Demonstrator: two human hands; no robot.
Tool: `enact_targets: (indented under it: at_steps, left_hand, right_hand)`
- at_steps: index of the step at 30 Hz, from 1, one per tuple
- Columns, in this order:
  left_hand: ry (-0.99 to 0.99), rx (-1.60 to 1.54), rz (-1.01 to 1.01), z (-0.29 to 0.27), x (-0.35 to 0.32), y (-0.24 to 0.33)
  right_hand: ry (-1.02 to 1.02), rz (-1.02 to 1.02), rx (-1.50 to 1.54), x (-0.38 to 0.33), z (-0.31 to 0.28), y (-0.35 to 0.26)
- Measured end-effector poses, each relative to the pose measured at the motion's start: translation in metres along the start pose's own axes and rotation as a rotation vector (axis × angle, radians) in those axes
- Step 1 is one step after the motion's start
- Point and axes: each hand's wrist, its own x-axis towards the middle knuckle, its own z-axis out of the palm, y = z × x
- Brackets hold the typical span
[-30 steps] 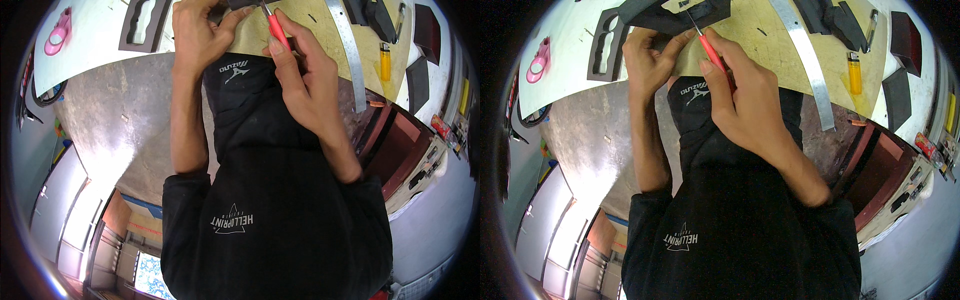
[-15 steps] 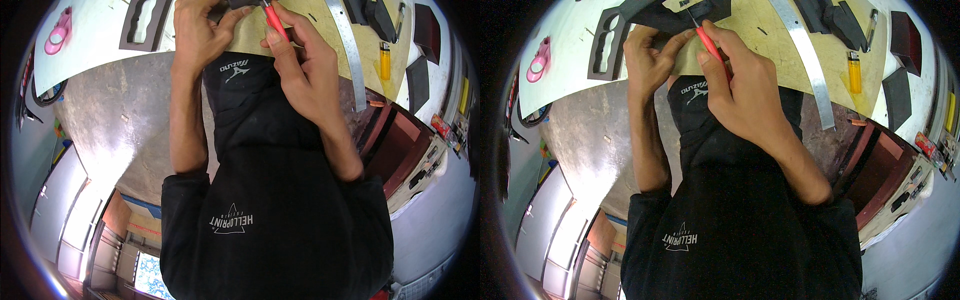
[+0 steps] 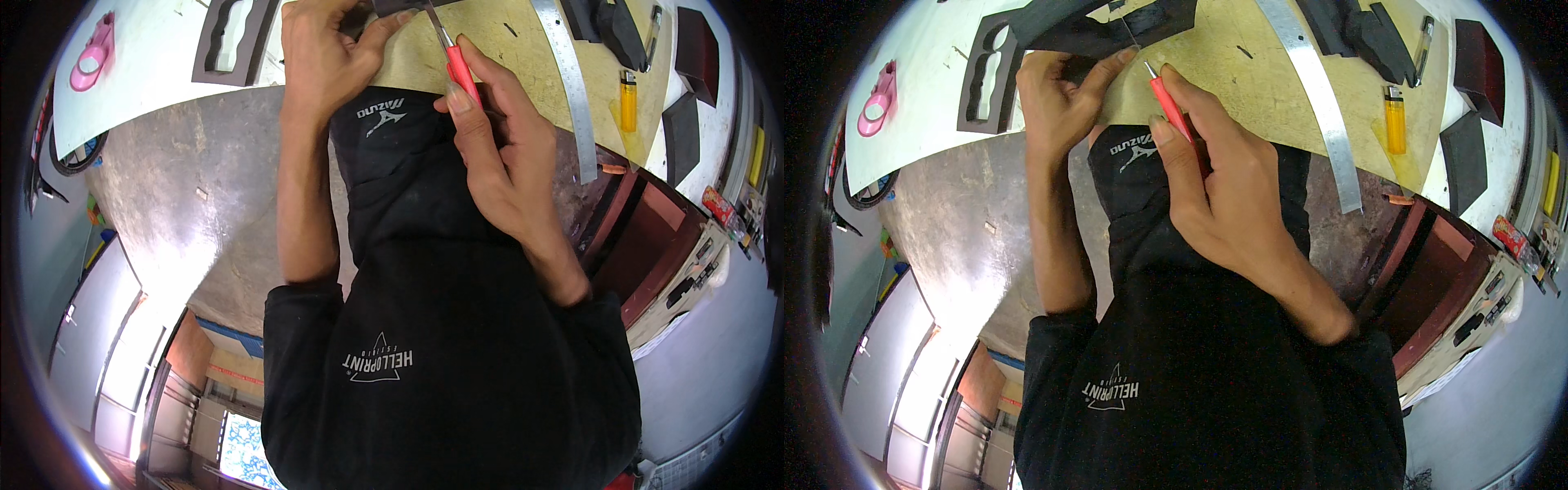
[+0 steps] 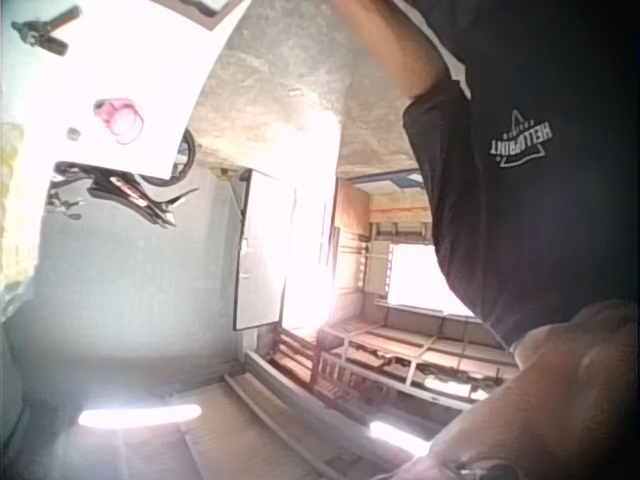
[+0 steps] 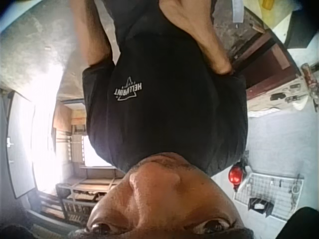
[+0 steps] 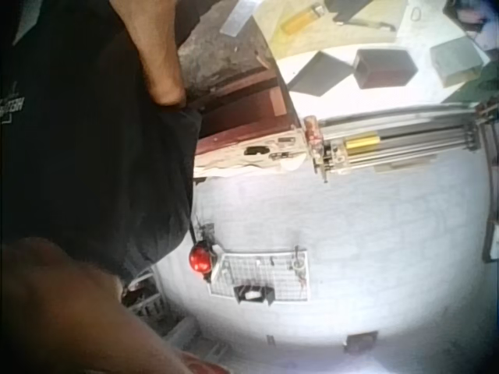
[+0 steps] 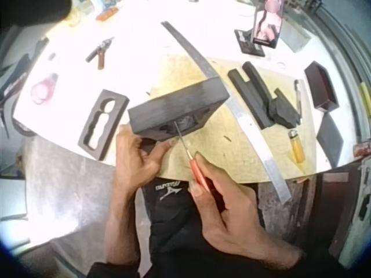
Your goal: The person uses a red utility knife to cut a rectangular piece of dark gray foam. They first mark the foam with a pen, then cut along the marked lines to create a shaped cutout. The person removes the cutout piece and continues refining the edges.
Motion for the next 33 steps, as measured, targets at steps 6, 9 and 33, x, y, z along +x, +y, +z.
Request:
enact_targets:
  at_steps: [6,9,33]
  left_hand:
    - [0.015,-0.056,0.034,0.001,0.002,0.000]
    - [-0.001,-0.068,-0.003,-0.001,0.003,0.006]
    - [-0.115,-0.638,-0.441,-0.013,0.002,0.008]
  right_hand:
    - [0.002,-0.052,0.029,0.013,0.002,0.002]
    - [0.055,-0.133,0.045,0.026,0.008,0.004]
    - [-0.055,-0.103,0.228,-0.011,-0.022,0.011]
